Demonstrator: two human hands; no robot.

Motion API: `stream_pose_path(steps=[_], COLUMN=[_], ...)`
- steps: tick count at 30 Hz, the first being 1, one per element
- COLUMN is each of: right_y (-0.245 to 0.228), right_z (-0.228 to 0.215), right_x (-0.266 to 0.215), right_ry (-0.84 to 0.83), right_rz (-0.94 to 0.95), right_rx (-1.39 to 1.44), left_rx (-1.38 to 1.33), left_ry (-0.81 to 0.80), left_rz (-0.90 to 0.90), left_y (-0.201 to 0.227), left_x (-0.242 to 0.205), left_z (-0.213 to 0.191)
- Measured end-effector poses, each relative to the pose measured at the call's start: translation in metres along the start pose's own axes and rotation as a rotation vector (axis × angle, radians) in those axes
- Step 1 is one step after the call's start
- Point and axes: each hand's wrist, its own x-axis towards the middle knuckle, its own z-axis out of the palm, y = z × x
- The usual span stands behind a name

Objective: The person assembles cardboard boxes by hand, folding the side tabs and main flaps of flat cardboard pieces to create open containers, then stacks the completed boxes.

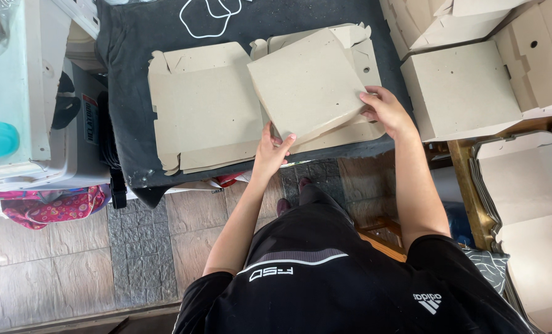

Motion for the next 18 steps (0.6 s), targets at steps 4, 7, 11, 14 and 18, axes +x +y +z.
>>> stream_pose_path(steps=[4,7,11,14,18], right_y=[0.001,0.012,0.011,0.011,0.016], right_z=[0.004,0.006,0.014,0.009,-0.002], right_x=[-0.006,-0.007,-0.019,-0.037,-0.07], right_ry=[-0.015,-0.062,-0.059,-0.06,-0.115], right_rz=[0.0,-0.038,-0.016,-0.01,0.001], right_rx=[-0.121,-0.189,0.098,0.266,0.354], left_rx=[0.056,0.078,0.016,-0.056,-0.137], left_ry=[0.008,0.022,0.016,0.014,0.081], left_rz=[0.013,-0.001,0.05,0.089,0.191], left_y=[-0.007,-0.016,-0.022,-0.035,-0.056], left_x=[0.005,0.012,0.007,0.007,0.011], left_z=[0.004,0.006,0.004,0.008,0.012])
